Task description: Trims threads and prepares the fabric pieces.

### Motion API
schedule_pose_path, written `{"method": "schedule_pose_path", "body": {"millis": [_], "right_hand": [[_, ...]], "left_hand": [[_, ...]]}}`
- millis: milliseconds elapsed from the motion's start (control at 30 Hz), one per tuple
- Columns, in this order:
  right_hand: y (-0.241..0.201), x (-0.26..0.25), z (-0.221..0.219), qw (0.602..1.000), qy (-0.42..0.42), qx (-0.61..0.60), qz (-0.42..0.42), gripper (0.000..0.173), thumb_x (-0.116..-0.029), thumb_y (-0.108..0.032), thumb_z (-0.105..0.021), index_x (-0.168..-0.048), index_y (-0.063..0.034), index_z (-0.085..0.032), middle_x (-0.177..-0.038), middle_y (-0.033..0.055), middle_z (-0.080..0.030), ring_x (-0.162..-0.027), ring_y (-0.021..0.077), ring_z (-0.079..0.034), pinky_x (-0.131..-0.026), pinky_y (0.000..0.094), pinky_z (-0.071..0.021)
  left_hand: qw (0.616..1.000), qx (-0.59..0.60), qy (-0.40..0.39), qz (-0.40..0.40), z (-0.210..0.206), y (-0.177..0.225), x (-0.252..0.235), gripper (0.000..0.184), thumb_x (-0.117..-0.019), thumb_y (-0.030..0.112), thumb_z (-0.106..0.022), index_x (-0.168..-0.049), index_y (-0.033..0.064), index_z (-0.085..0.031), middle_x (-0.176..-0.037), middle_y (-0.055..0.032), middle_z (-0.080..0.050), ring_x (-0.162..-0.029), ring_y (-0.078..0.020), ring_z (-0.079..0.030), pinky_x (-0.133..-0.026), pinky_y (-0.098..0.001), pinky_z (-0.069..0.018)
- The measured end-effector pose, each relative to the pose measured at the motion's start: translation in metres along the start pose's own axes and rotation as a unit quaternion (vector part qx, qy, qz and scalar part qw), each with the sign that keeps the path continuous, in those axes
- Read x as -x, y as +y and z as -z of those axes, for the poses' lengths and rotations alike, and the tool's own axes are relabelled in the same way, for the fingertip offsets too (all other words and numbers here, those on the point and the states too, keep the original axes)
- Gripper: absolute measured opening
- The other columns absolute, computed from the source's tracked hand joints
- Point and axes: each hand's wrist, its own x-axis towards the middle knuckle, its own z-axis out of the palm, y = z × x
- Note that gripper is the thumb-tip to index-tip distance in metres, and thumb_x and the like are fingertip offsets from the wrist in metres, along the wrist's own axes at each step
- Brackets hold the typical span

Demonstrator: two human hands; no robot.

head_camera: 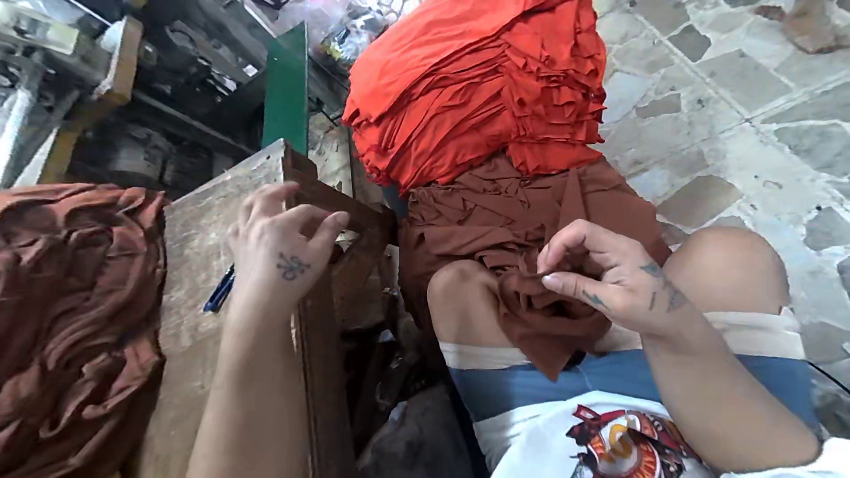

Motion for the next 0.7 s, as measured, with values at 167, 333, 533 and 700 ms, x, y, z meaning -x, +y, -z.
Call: {"method": "schedule_pose_path", "body": {"millis": [167, 333, 533, 700], "right_hand": [[-0.003, 0.000, 0.022, 0.997, 0.061, 0.055, -0.007, 0.017, -0.0912, -0.008, -0.065, -0.108, -0.0113, -0.061, -0.092, -0.0059, -0.065, -0.074, 0.0003, -0.062, -0.064, 0.0158, -0.0562], [0.000, -0.004, 0.030, 0.994, 0.090, -0.052, 0.006, 0.018, -0.0889, -0.005, -0.067, -0.104, -0.0118, -0.061, -0.091, -0.0029, -0.065, -0.075, 0.0035, -0.064, -0.064, 0.0171, -0.0572], [-0.006, -0.003, 0.016, 0.978, 0.073, -0.193, 0.032, 0.016, -0.0918, -0.011, -0.071, -0.104, -0.0142, -0.062, -0.091, -0.0016, -0.065, -0.079, 0.0041, -0.064, -0.068, 0.0175, -0.0566], [-0.019, 0.001, 0.000, 0.971, 0.030, -0.232, 0.056, 0.011, -0.0973, -0.015, -0.068, -0.107, -0.0143, -0.062, -0.094, -0.0031, -0.066, -0.081, 0.0012, -0.064, -0.071, 0.0152, -0.0556]], "left_hand": [[0.971, -0.069, -0.081, 0.213, 0.005, -0.122, 0.008, 0.051, -0.1028, 0.034, -0.058, -0.133, -0.0061, -0.058, -0.130, -0.0433, -0.053, -0.119, -0.0647, -0.051, -0.092, -0.0837, -0.0371], [0.977, -0.042, -0.095, 0.187, -0.014, -0.283, 0.033, 0.036, -0.0967, 0.037, -0.065, -0.116, 0.0079, -0.070, -0.105, -0.0222, -0.069, -0.093, -0.0366, -0.066, -0.083, -0.0601, -0.0528], [0.940, 0.207, 0.064, 0.265, 0.004, -0.099, 0.016, 0.047, -0.1013, 0.018, -0.056, -0.144, 0.0091, -0.039, -0.103, -0.0031, -0.059, -0.074, -0.0081, -0.061, -0.071, -0.0299, -0.0559], [0.890, 0.424, -0.054, -0.162, -0.004, 0.083, 0.047, 0.019, -0.1016, 0.034, -0.061, -0.117, 0.0247, -0.067, -0.079, 0.0182, -0.062, -0.059, 0.0087, -0.052, -0.053, -0.0103, -0.0453]]}}
